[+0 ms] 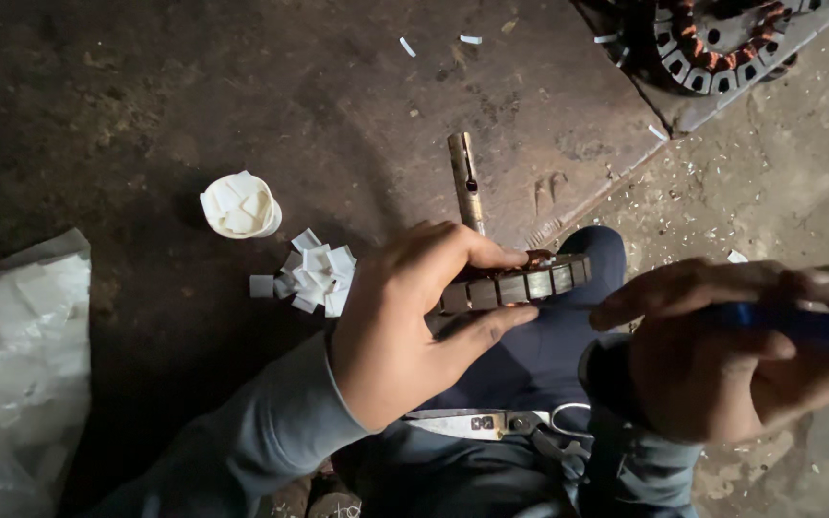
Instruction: The person inserts small white insulating pieces into the slots of a motor stator and uses a screwdriver to press the copper windings and insulation into place. The person rotates the stator to access different slots and continues the insertion and pressing process.
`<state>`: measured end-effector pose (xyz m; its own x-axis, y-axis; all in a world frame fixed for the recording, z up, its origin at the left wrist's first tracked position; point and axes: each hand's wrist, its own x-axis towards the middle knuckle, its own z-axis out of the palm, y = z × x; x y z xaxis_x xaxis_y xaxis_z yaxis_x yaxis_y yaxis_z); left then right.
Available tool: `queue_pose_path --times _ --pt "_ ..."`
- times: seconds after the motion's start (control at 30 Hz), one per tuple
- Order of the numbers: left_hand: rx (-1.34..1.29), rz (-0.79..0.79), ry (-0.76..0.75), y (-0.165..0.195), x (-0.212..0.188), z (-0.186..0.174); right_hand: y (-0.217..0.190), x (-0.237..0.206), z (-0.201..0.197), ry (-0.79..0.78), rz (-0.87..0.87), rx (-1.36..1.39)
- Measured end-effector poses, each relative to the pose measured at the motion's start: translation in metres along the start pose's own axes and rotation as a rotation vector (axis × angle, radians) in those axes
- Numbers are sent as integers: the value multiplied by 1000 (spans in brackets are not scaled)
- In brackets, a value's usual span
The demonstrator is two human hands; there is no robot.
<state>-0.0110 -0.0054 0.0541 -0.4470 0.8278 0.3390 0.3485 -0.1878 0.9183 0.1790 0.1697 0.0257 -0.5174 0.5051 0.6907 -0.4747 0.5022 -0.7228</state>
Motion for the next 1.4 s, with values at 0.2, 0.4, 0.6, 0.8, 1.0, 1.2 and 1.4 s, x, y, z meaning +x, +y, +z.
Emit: queue_pose_path --times 0.2,0.4,0.6,0.8,1.0,1.2,1.4 --pt "-1 4 1 -1 0 -2 10 -4 7 128 70 55" --pt "-67 -16 -23 -3 1 -4 15 -9 1 115 86 31" --pt "-12 6 -20 -3 0 -5 11 -1 -20 -142 192 234" --pt "17 61 -33 -4 0 -7 4 -3 -15 -118 56 84" --pt "-4 53 -24 -4 2 -6 8 15 -4 -110 129 115" --pt "-16 59 -20 -4 3 -6 -6 25 -10 -204 310 64" --pt "-17 44 -31 -4 1 -7 13 24 -38 -302 208 260"
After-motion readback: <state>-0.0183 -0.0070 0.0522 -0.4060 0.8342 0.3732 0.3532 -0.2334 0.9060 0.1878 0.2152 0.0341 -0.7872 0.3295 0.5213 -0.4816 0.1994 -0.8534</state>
